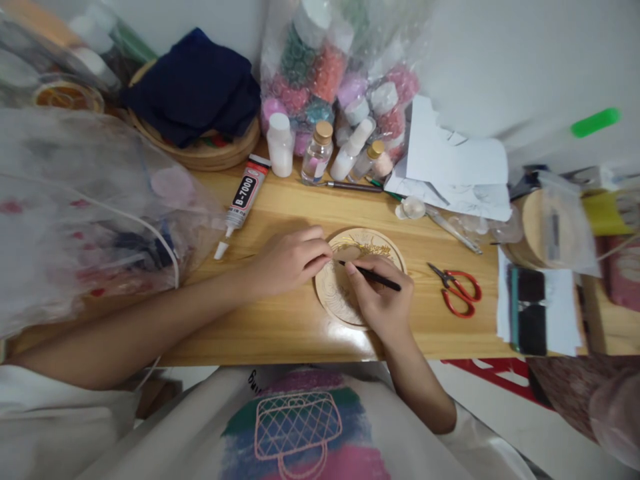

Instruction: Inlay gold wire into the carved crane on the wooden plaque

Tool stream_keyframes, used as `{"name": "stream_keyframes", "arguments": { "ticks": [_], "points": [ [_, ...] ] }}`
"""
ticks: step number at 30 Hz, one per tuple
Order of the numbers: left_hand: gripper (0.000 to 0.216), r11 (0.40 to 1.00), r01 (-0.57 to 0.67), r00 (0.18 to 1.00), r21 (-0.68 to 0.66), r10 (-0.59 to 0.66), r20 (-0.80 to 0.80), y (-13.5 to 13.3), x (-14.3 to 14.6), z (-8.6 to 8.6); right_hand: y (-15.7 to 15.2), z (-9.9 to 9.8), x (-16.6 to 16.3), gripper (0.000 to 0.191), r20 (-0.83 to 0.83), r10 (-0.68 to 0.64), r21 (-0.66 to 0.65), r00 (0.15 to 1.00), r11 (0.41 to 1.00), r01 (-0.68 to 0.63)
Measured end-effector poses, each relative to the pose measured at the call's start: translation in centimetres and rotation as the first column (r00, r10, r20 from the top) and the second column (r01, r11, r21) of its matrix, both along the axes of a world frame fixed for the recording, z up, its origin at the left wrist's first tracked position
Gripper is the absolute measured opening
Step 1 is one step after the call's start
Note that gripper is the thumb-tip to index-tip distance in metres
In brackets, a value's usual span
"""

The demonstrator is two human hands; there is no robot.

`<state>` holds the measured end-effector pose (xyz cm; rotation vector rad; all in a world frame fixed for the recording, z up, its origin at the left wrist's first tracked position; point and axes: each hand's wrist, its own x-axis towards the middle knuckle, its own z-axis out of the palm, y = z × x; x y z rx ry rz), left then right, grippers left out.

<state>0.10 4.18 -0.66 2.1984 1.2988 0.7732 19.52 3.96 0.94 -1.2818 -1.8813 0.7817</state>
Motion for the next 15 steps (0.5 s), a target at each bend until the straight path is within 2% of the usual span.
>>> {"name": "stream_keyframes", "arguments": {
  "ticks": [15],
  "points": [
    [0.02,0.998,-0.004,1.0,0.061,0.003,0.021,0.06,0.07,-0.11,0.06,-0.29,-0.11,0.007,-0.006,0.007,0.004,1.0,1.0,-0.007]
  ]
}}
